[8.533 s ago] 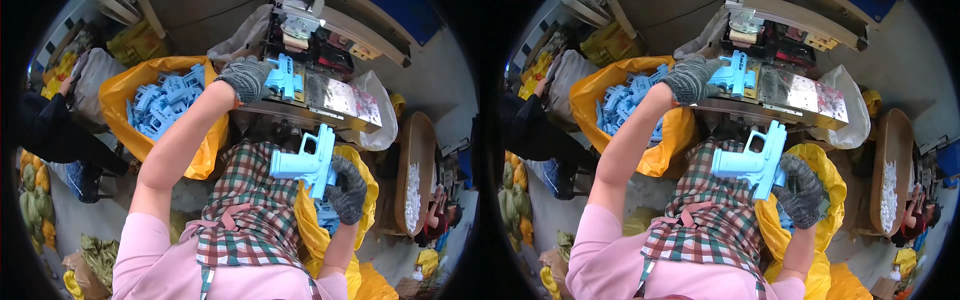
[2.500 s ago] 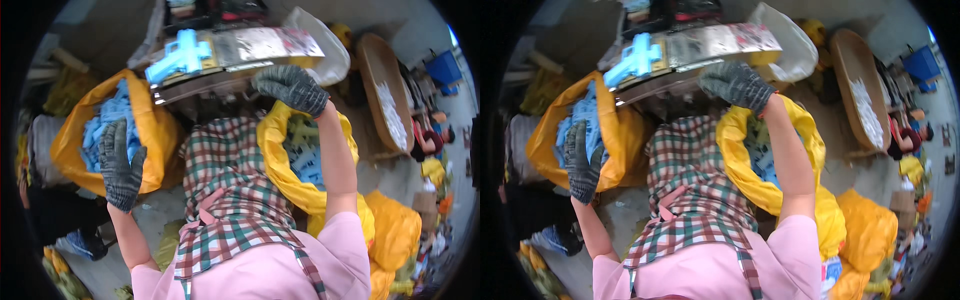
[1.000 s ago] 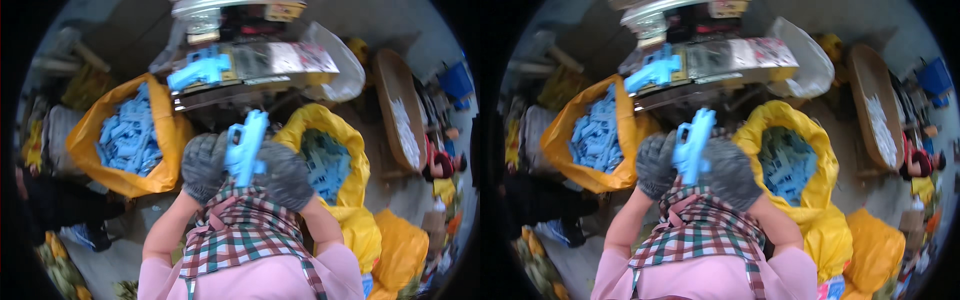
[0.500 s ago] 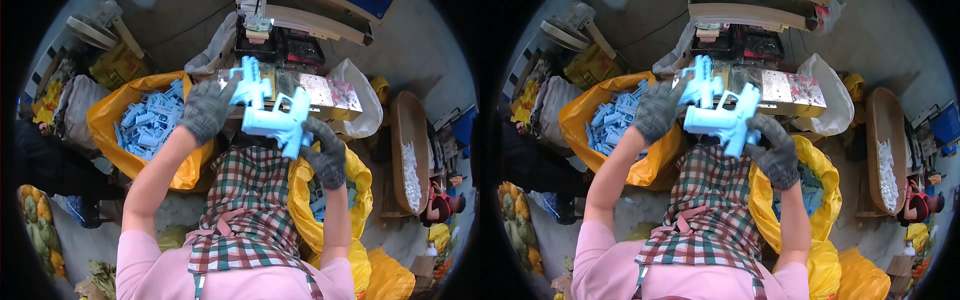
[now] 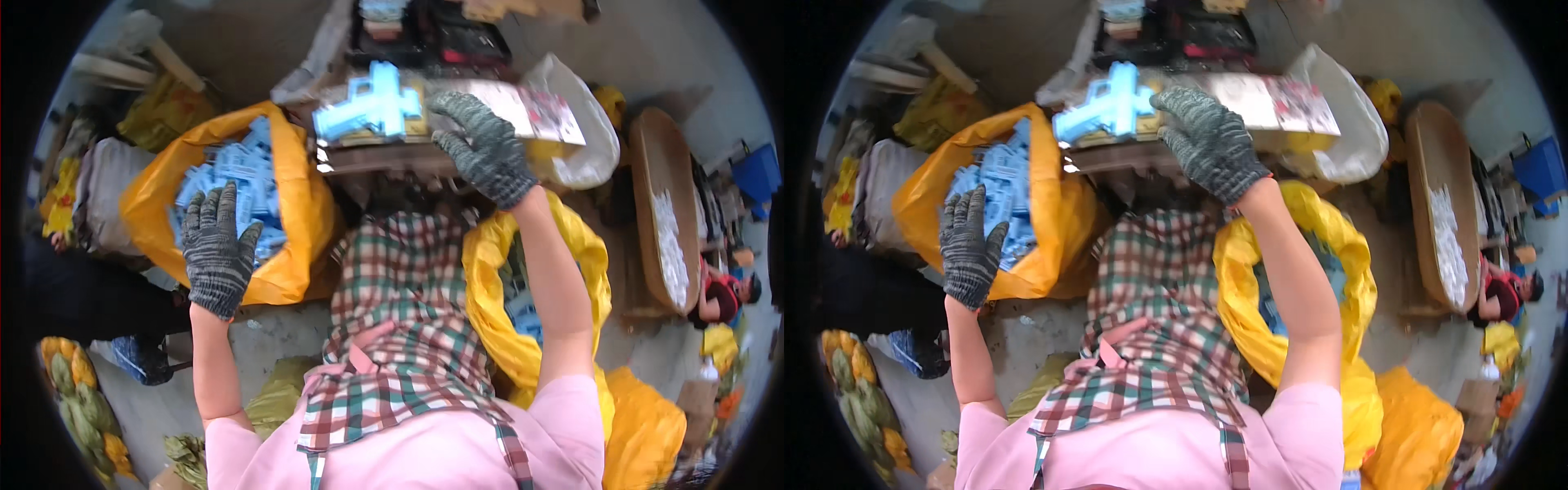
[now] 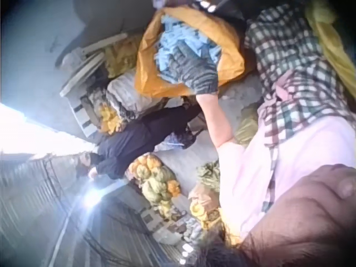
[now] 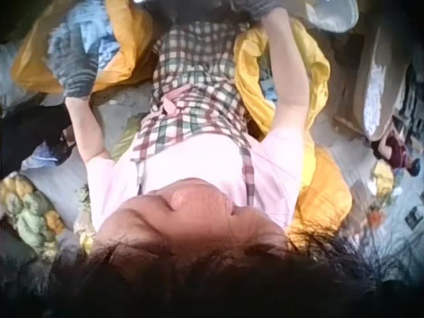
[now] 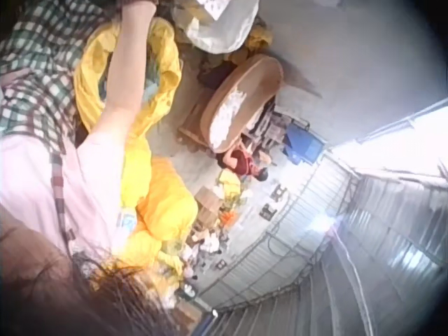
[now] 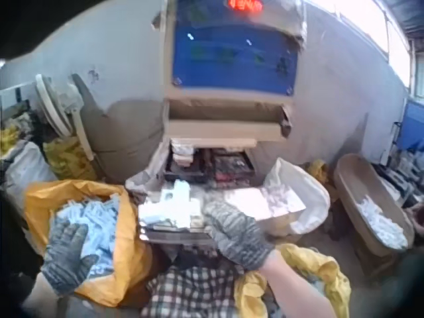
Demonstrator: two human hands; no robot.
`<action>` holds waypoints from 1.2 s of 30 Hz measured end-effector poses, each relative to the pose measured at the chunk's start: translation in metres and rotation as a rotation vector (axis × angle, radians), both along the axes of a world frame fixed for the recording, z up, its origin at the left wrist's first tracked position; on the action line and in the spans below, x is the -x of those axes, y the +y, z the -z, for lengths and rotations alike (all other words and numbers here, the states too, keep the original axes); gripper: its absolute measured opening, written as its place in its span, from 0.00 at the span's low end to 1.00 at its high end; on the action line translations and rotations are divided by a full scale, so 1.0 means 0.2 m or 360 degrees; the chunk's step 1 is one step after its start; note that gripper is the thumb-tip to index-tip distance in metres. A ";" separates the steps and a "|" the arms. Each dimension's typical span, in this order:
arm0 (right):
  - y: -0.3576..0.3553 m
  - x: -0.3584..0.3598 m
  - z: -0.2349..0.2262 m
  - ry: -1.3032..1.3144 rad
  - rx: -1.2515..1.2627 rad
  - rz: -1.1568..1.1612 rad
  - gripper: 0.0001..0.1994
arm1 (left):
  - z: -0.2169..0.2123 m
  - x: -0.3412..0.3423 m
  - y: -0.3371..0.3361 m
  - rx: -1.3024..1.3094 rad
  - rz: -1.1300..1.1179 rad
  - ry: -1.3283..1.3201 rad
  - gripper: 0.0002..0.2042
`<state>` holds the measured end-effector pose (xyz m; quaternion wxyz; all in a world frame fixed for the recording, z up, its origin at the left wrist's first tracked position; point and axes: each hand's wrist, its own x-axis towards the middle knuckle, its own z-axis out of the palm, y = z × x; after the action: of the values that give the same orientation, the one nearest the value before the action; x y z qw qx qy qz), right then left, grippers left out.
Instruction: Inspecting and sorting blue plastic toy gun components, moving them between bags and a workstation in a factory.
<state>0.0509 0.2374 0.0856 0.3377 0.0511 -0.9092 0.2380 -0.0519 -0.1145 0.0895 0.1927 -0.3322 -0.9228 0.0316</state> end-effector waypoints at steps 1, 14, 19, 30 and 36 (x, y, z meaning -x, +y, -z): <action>0.03 -0.10 0.01 -0.0213 -0.0014 -0.0017 0.15 | 0.02 -0.03 0.02 -0.0073 0.0132 -0.0033 0.28; 0.30 -1.50 0.83 -0.2905 -0.0666 0.0635 0.15 | 0.29 -0.39 0.29 -0.0068 0.1073 -0.0802 0.25; 0.45 -1.44 0.83 -0.2571 -0.0662 0.0472 0.12 | 0.33 -0.45 0.37 -0.0045 0.1168 -0.0807 0.22; 0.02 -0.89 -0.05 -0.0602 0.0566 0.0362 0.12 | 0.37 -0.55 0.54 -0.0585 0.1443 -0.1075 0.33; -0.37 -0.71 0.12 -0.0025 0.2649 0.0053 0.14 | 0.52 -0.61 0.58 -0.2269 0.0835 -0.2758 0.33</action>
<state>0.1921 0.1624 0.0616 0.2623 -0.2305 -0.4391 0.8278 0.0697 0.0014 -0.0146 -0.3613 -0.2399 -0.4563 -0.7770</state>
